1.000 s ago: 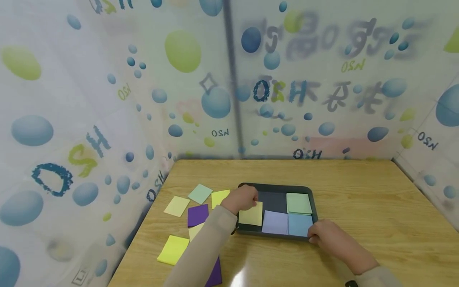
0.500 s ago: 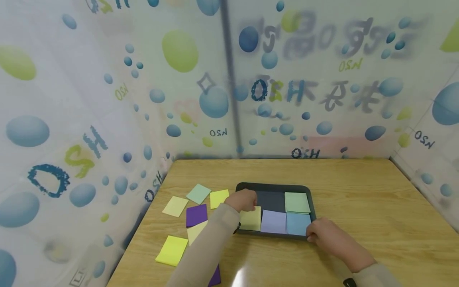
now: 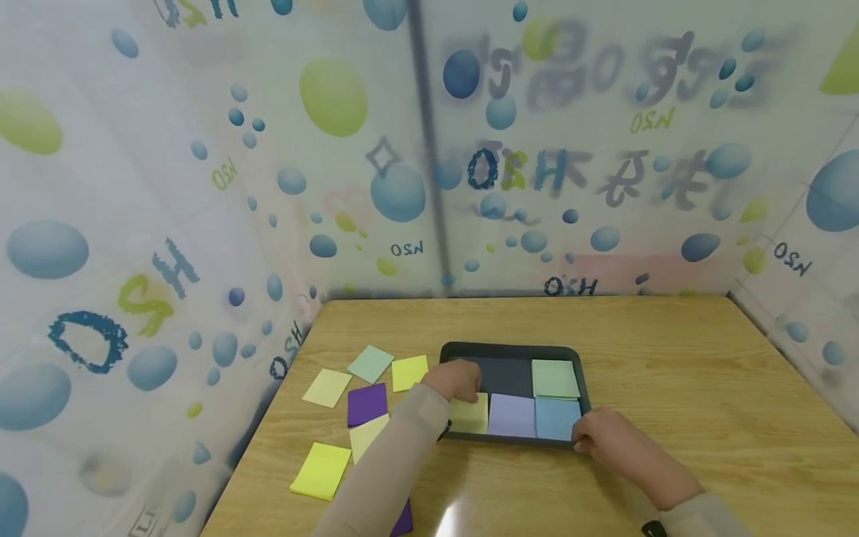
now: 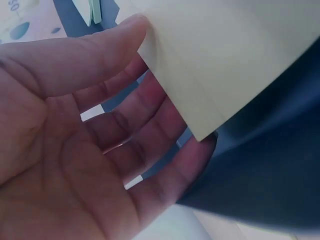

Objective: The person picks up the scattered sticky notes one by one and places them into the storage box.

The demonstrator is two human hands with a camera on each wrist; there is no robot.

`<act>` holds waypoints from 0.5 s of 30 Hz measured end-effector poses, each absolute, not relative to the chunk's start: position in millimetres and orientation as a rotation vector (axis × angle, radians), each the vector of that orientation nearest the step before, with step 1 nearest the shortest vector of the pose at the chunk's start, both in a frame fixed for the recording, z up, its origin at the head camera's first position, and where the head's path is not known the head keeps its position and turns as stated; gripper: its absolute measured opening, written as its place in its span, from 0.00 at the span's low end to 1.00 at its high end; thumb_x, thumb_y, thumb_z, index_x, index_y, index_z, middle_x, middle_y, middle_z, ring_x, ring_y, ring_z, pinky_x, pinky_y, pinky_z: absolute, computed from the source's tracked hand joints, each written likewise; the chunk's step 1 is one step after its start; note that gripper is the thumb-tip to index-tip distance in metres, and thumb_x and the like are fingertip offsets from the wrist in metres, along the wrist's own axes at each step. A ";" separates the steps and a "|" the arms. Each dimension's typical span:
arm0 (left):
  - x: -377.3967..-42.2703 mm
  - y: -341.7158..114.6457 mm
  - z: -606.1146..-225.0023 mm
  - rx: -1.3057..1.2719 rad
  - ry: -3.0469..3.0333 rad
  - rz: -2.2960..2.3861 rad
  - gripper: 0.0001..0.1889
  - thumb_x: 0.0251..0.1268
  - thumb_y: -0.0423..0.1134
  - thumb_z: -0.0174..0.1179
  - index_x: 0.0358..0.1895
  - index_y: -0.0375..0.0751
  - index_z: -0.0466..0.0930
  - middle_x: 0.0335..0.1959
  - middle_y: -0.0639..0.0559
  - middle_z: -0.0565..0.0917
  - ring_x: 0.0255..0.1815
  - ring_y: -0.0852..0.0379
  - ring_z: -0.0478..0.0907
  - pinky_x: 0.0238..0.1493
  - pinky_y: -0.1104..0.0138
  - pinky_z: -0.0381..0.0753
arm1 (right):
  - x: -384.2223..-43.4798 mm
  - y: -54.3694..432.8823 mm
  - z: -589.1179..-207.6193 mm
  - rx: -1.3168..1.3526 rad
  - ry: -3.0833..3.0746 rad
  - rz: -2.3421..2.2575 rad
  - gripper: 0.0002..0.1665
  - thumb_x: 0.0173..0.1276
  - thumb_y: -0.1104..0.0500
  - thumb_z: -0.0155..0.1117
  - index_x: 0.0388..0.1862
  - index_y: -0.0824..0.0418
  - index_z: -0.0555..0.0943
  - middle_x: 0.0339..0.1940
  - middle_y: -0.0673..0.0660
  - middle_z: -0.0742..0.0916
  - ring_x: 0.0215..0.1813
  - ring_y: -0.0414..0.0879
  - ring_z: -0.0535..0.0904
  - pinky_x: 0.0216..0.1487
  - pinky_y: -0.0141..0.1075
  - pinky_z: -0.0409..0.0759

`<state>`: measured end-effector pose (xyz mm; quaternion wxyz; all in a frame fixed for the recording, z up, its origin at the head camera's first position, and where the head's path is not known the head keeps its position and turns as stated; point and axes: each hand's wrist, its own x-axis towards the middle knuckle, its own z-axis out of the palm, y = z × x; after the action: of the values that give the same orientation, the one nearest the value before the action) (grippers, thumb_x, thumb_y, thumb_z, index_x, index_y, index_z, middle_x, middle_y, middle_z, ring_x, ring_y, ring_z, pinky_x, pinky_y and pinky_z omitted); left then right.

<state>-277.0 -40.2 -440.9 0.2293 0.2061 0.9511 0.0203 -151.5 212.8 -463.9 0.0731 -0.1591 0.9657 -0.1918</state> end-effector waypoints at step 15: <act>-275.4 -39.4 -439.6 0.610 2.652 0.049 0.07 0.66 0.29 0.60 0.36 0.48 0.82 0.34 0.57 0.82 0.32 0.59 0.72 0.32 0.66 0.73 | -152.6 212.5 -463.6 -0.449 2.898 -0.581 0.06 0.60 0.66 0.74 0.27 0.55 0.88 0.27 0.45 0.87 0.33 0.38 0.78 0.38 0.38 0.83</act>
<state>-275.4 -39.4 -439.6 0.2082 0.2192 0.9530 0.0174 -152.6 212.5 -463.6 0.0758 -0.1497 0.9666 -0.1937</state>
